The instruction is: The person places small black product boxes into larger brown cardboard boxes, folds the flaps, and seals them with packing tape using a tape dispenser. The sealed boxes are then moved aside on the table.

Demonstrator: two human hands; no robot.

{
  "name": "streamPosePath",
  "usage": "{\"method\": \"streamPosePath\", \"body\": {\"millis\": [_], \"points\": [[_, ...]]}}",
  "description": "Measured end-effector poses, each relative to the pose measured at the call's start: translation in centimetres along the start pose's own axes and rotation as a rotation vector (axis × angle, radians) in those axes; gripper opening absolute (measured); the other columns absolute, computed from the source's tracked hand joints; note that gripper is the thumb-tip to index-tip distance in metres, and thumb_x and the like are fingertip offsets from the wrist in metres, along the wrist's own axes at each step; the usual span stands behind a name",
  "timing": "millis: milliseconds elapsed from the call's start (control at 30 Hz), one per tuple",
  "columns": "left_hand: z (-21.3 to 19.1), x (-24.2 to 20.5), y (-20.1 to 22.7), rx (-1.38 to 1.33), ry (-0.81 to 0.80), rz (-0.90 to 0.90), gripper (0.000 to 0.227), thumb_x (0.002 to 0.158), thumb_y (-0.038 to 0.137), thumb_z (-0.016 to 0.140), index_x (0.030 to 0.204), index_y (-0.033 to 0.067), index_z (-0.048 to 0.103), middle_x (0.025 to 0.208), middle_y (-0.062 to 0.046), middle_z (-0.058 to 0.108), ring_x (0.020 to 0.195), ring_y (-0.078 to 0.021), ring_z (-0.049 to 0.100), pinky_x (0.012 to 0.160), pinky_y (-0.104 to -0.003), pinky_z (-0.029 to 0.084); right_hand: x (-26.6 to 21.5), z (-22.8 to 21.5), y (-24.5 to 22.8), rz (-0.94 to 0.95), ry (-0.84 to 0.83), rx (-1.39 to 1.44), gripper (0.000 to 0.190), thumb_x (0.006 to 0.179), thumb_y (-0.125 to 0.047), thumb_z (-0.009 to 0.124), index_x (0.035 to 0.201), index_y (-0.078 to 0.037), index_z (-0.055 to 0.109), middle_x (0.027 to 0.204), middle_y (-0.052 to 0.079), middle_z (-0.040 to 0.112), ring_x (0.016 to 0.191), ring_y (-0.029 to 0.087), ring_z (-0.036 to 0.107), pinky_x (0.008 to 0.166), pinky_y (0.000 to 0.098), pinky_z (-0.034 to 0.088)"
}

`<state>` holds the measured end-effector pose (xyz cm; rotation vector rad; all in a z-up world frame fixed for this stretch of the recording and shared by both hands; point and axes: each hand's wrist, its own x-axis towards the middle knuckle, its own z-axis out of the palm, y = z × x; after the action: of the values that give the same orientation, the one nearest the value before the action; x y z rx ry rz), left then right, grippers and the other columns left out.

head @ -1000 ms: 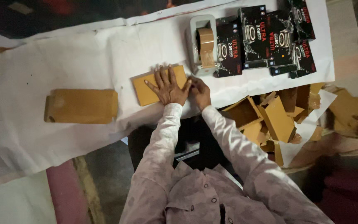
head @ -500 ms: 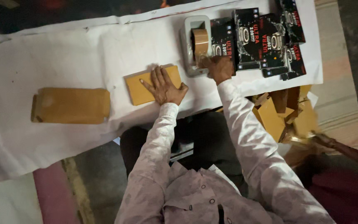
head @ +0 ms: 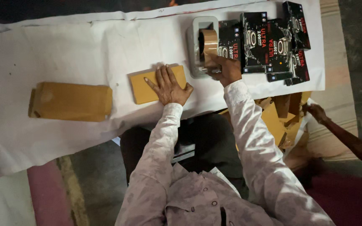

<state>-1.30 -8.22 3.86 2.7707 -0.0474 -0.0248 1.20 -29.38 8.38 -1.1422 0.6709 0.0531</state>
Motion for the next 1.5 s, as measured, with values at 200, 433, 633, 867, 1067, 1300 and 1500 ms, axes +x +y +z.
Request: {"method": "streamPosePath", "body": {"millis": [200,433,633,867,1067,1300,1500], "points": [[-0.1,0.1,0.1,-0.004,0.004,-0.011,0.109,0.069,0.056,0.069,0.155,-0.0009,0.035,0.162,-0.017,0.036,0.155,-0.0309,0.021,0.119,-0.071,-0.012,0.8,-1.6,2.5,0.003,0.193,0.025,0.013,0.086,-0.004,0.071,0.099,0.001,0.072,0.089,0.014,0.071,0.080,0.032,0.069,0.072,0.0514,0.059],[-0.3,0.0,0.1,-0.087,0.038,0.004,0.111,0.065,0.053,0.075,0.153,-0.0024,0.036,0.160,-0.017,0.037,0.153,-0.0316,0.021,0.118,-0.072,-0.010,5.0,-5.5,7.5,0.073,0.068,0.276,0.017,0.084,0.001,0.070,0.099,0.002,0.062,0.089,0.018,0.065,0.088,0.034,0.067,0.082,0.0578,0.062],[-0.2,0.0,0.0,-0.070,0.049,0.013,0.108,0.067,0.052,0.072,0.154,-0.0014,0.037,0.161,-0.017,0.037,0.155,-0.0317,0.022,0.119,-0.071,-0.010,3.8,-5.7,5.8,0.046,-0.117,0.155,0.024,0.094,-0.008,0.067,0.114,0.005,0.064,0.102,0.019,0.067,0.094,0.031,0.067,0.091,0.0505,0.063],[-0.4,0.0,0.1,-0.050,-0.012,-0.007,0.109,0.067,0.054,0.069,0.155,-0.0006,0.035,0.162,-0.017,0.036,0.155,-0.0312,0.021,0.119,-0.071,-0.011,2.8,-3.3,3.3,0.133,0.034,0.099,0.027,0.101,-0.010,0.063,0.122,0.008,0.065,0.100,0.023,0.068,0.089,0.033,0.070,0.085,0.0452,0.059],[0.0,0.0,0.0,-0.011,0.010,0.005,0.107,0.071,0.056,0.066,0.156,0.0002,0.034,0.163,-0.016,0.035,0.155,-0.0314,0.021,0.118,-0.072,-0.011,2.4,-3.8,5.7,-0.050,-0.012,0.250,0.023,0.090,0.004,0.059,0.112,0.009,0.065,0.107,0.019,0.073,0.094,0.031,0.073,0.085,0.0449,0.064],[0.0,-0.1,-0.1,-0.006,0.032,0.028,0.107,0.071,0.058,0.067,0.155,-0.0015,0.036,0.161,-0.018,0.036,0.155,-0.0334,0.022,0.118,-0.073,-0.009,2.3,-5.0,10.0,-0.150,0.047,0.295,0.014,0.088,0.010,0.061,0.100,0.009,0.069,0.104,0.016,0.073,0.094,0.026,0.074,0.085,0.0367,0.064],[0.2,-0.6,0.0,0.013,-0.021,-0.002,0.107,0.071,0.056,0.066,0.157,0.0006,0.036,0.163,-0.015,0.036,0.155,-0.0318,0.022,0.120,-0.073,-0.008,4.0,-6.8,15.1,-0.374,0.103,0.017,0.006,0.099,0.005,0.076,0.103,0.005,0.071,0.098,0.009,0.066,0.087,0.017,0.059,0.078,0.0306,0.049]]}}
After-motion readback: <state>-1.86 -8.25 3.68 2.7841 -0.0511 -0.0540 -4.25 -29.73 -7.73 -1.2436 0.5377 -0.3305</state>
